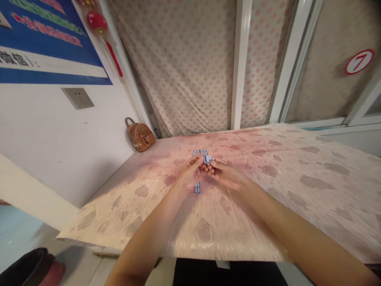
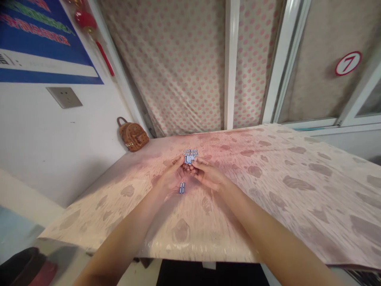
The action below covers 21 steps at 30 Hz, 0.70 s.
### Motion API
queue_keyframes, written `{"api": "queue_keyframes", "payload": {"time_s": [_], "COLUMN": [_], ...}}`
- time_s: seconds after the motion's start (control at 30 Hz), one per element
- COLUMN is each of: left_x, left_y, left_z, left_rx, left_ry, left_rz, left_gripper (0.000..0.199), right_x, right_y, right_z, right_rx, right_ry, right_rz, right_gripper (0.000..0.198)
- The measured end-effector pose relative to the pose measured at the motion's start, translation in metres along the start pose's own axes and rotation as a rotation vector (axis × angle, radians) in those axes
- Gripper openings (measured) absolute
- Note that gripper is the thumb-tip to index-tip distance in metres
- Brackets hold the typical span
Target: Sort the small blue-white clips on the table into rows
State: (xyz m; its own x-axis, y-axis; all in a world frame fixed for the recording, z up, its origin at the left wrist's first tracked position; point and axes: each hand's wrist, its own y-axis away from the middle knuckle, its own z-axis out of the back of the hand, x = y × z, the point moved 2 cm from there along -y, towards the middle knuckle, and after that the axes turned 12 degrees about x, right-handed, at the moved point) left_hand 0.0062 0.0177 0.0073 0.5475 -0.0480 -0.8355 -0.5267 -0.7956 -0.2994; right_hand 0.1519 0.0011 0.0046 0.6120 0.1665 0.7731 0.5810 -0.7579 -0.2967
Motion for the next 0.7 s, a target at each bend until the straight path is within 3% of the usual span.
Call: {"api": "queue_keyframes", "payload": {"time_s": [0.5,0.7], "left_x": [-0.0002,-0.0018], "left_y": [0.0009,0.0013], "left_z": [-0.005,-0.0062], "left_rx": [0.072,0.005], "left_ry": [0.054,0.067], "left_rz": [0.006,-0.014], "left_gripper": [0.036,0.029], "right_x": [-0.0005,-0.0007], "right_y": [0.0022,0.0016], "right_z": [0.0001,0.0003], "right_rx": [0.001,-0.019], "right_ry": [0.0,-0.031], "right_rz": [-0.041,-0.04], "right_gripper": [0.01,0.012]}}
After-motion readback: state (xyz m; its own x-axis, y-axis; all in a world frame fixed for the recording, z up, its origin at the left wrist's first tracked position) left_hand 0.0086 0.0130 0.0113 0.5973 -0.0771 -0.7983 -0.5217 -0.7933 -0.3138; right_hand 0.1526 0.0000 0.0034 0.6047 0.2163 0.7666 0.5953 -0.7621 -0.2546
